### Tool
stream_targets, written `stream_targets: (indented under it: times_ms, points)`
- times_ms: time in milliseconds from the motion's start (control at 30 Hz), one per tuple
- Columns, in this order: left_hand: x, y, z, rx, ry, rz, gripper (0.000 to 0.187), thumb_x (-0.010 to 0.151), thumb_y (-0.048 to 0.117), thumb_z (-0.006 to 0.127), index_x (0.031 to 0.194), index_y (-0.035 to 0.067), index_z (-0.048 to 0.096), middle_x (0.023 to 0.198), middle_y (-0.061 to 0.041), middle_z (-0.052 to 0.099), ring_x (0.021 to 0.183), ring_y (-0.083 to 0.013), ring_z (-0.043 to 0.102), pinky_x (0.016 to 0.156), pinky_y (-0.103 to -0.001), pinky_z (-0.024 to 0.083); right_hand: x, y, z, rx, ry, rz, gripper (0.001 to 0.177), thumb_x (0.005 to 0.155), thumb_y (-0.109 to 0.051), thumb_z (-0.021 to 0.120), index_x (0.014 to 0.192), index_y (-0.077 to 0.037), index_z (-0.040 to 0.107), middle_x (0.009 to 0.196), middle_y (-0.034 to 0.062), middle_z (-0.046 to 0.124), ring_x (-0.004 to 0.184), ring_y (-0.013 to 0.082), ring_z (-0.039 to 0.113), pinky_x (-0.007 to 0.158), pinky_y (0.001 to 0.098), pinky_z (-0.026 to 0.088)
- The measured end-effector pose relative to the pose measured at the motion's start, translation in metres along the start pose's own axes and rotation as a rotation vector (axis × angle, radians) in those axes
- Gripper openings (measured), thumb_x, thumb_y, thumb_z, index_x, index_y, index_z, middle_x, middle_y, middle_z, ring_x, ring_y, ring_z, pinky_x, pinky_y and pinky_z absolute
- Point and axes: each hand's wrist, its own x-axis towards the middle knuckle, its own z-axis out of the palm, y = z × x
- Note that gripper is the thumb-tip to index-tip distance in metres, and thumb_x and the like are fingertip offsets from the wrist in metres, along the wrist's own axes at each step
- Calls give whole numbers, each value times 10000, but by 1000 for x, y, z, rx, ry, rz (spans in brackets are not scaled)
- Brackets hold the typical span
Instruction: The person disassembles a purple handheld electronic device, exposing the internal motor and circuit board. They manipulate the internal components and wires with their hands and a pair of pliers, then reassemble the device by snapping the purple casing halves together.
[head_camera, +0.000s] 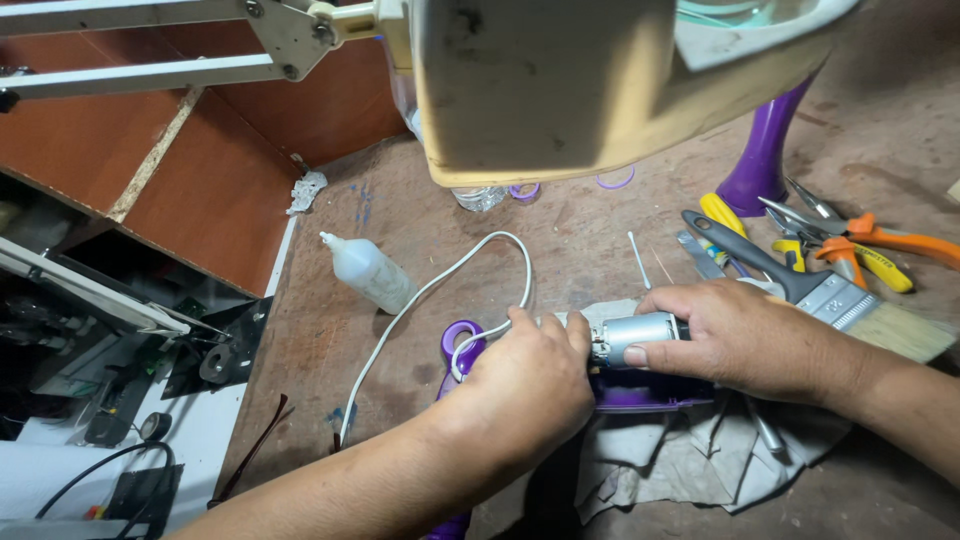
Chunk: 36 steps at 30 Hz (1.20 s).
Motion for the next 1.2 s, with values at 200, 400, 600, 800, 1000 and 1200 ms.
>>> stream_targets:
  times_ms: [200,400,600,800,1000,1200]
  points:
    - [-39,-21,2,-255,541,21,224,955,239,754,772,126,817,1469,-342,791,849,-466,776,562,-609,615,-4,0,-1,-6,7,-16,434,924,-757,797,1193,-423,862,1057,-125,937,1041,84,860,997,286,589]
    - [-78,-40,25,-718,591,-26,134,1144,228,707,1267,241,760,1518,-144,790,984,-445,799,762,-578,579,-5,-6,-10,104,-28,16,391,972,-674,758,1198,-410,937,995,-141,946,991,34,850,973,250,598]
    - [-94,-28,54,-989,774,-67,414,1187,395,748,1576,271,681,1620,-238,769,1402,-413,823,1126,-507,633,-3,-15,-10,61,-45,133,346,946,-646,802,1179,-436,948,977,-146,980,949,44,877,941,237,609]
    - [-104,-33,81,-1048,630,-214,909,885,567,963,1585,79,651,1339,-136,809,1119,-383,724,1074,-511,528,6,-5,3,55,-41,200,339,893,-649,855,1157,-487,991,981,-236,1065,943,-16,941,952,186,647]
    - [-107,-33,85,-1083,655,-131,701,906,393,984,1463,102,675,1329,-93,781,1218,-348,707,1124,-503,485,23,65,41,22,40,-20,491,761,-784,917,1194,-557,966,970,-296,1085,879,-11,1005,893,213,703]
    - [-111,-28,87,-1010,747,-182,537,969,249,954,1408,89,689,1278,-107,770,1153,-364,699,1130,-515,505,22,89,61,6,162,-135,588,680,-816,910,1217,-586,977,1081,-364,1112,971,-21,1046,879,265,715]
